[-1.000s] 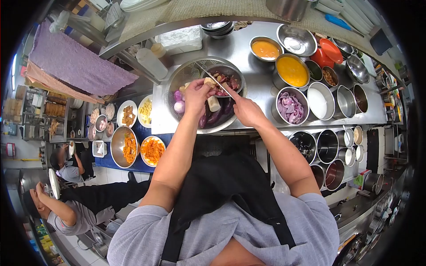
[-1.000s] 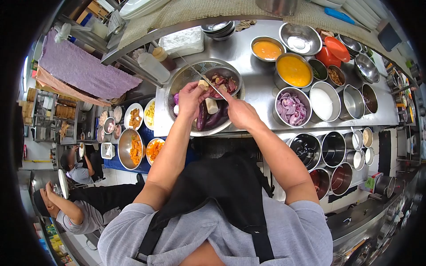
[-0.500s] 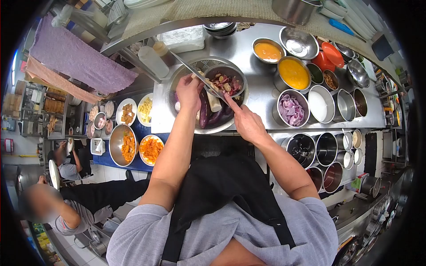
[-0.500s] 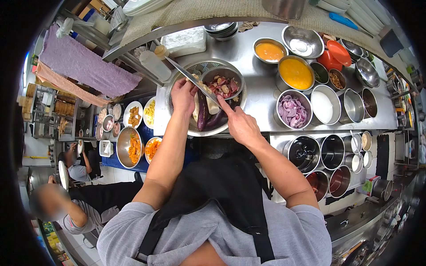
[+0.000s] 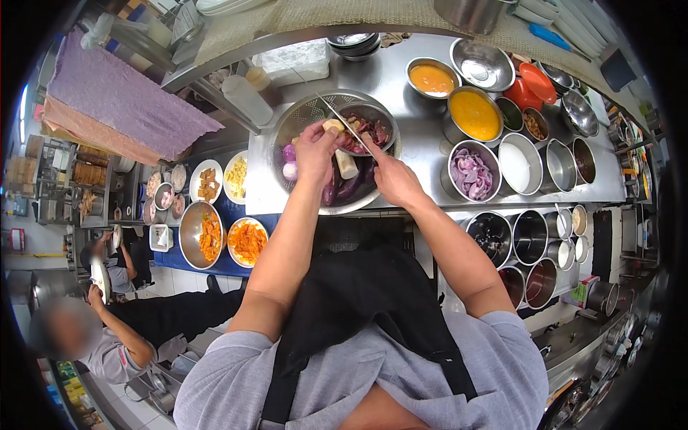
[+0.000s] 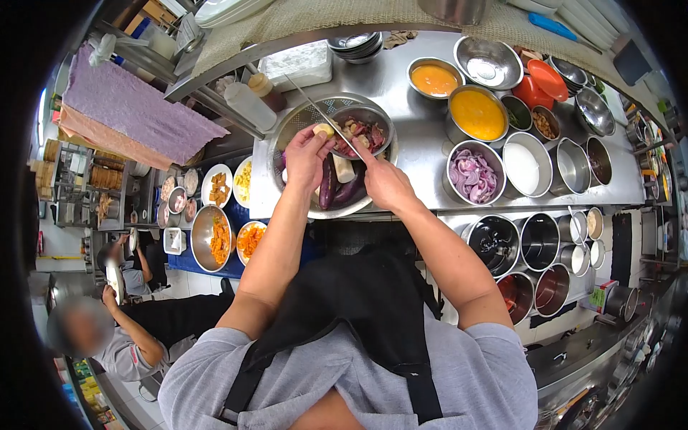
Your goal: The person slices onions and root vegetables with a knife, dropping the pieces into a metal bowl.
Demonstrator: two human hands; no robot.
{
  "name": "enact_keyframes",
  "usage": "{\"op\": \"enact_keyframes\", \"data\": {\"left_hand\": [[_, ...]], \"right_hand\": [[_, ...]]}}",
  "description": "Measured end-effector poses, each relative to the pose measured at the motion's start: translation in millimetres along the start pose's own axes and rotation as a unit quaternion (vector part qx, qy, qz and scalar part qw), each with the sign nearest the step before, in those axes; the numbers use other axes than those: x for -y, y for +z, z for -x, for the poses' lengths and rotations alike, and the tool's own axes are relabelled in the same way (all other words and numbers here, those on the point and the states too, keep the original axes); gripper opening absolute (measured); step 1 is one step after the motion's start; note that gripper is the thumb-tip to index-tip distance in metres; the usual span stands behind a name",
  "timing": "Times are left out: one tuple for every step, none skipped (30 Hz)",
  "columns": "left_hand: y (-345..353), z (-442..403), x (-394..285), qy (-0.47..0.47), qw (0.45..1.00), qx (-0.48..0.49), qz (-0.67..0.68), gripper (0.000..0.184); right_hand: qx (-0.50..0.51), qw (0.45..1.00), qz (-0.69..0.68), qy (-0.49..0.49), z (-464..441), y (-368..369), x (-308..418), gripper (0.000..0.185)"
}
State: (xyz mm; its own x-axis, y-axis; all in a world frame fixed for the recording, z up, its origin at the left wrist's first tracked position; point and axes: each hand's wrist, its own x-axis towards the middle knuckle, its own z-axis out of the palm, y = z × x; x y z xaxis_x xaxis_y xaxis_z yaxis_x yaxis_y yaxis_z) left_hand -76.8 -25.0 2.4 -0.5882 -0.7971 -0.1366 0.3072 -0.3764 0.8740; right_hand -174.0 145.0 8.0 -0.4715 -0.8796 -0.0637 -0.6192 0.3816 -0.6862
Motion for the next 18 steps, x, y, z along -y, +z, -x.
{"op": "enact_keyframes", "data": {"left_hand": [[-3.8, -3.1, -3.5, -0.005, 1.000, 0.013, 0.011, 0.029], [-8.9, -6.1, -7.0, -0.004, 1.000, 0.010, 0.011, 0.029], [-13.7, -9.5, -9.7, -0.019, 0.999, 0.010, 0.026, 0.030], [-16.6, -12.6, -10.9, -0.034, 0.999, 0.012, 0.039, 0.030], [-18.6, -13.9, -10.3, -0.018, 1.000, 0.008, 0.021, 0.028], [-19.5, -14.5, -11.9, -0.017, 1.000, 0.007, 0.020, 0.028], [-19.8, -15.0, -13.0, -0.017, 0.999, 0.012, 0.030, 0.030], [-19.3, -15.9, -13.7, -0.016, 0.999, 0.018, 0.040, 0.032], [-16.6, -16.2, -15.8, -0.015, 0.999, 0.018, 0.040, 0.032], [-14.2, -15.9, -17.5, -0.004, 1.000, 0.004, 0.020, 0.031], [-11.7, -15.2, -18.7, 0.007, 1.000, -0.009, -0.001, 0.031], [-11.0, -17.2, -17.6, 0.006, 1.000, -0.008, -0.001, 0.031], [-9.9, -19.6, -16.5, 0.016, 0.999, -0.025, -0.036, 0.027], [-9.6, -21.2, -15.6, 0.027, 0.996, -0.042, -0.072, 0.024], [-8.8, -21.6, -15.8, 0.027, 0.996, -0.041, -0.072, 0.024], [-8.0, -22.0, -15.9, 0.029, 0.995, -0.043, -0.082, 0.023], [-7.0, -22.1, -15.6, 0.031, 0.994, -0.045, -0.091, 0.022], [-6.0, -22.6, -15.6, 0.031, 0.994, -0.044, -0.091, 0.022]], "right_hand": [[0.000, 1.000, 0.001, -0.004, 0.2, -3.3, 1.6, 0.074], [-0.001, 1.000, 0.012, -0.001, 4.9, -5.7, 2.7, 0.074], [-0.003, 1.000, 0.022, 0.003, 10.5, -7.8, 3.5, 0.074], [-0.003, 1.000, 0.022, 0.003, 14.5, -10.2, 4.9, 0.074], [-0.001, 0.999, 0.044, 0.001, 17.9, -12.3, 6.8, 0.075], [0.000, 0.998, 0.065, 0.000, 21.2, -13.6, 8.9, 0.076], [0.000, 0.998, 0.065, -0.001, 25.3, -14.1, 10.4, 0.076], [-0.003, 0.997, 0.075, -0.008, 29.3, -14.9, 11.6, 0.076], [-0.006, 0.996, 0.085, -0.015, 31.9, -15.9, 12.9, 0.077], [-0.006, 0.996, 0.085, -0.015, 34.2, -17.1, 14.3, 0.077], [0.000, 0.995, 0.096, -0.015, 36.6, -18.6, 15.4, 0.077], [0.006, 0.994, 0.107, -0.013, 38.2, -20.1, 15.7, 0.078], [0.006, 0.994, 0.108, -0.011, 39.6, -21.1, 15.5, 0.078], [0.004, 0.993, 0.116, -0.011, 40.5, -21.7, 15.6, 0.078], [0.001, 0.992, 0.125, -0.011, 40.7, -22.0, 15.6, 0.078], [0.000, 0.992, 0.125, -0.010, 41.1, -21.8, 15.1, 0.078], [0.000, 0.992, 0.124, -0.012, 41.6, -21.4, 14.1, 0.078], [0.000, 0.992, 0.124, -0.013, 41.8, -21.5, 13.2, 0.078]]}}
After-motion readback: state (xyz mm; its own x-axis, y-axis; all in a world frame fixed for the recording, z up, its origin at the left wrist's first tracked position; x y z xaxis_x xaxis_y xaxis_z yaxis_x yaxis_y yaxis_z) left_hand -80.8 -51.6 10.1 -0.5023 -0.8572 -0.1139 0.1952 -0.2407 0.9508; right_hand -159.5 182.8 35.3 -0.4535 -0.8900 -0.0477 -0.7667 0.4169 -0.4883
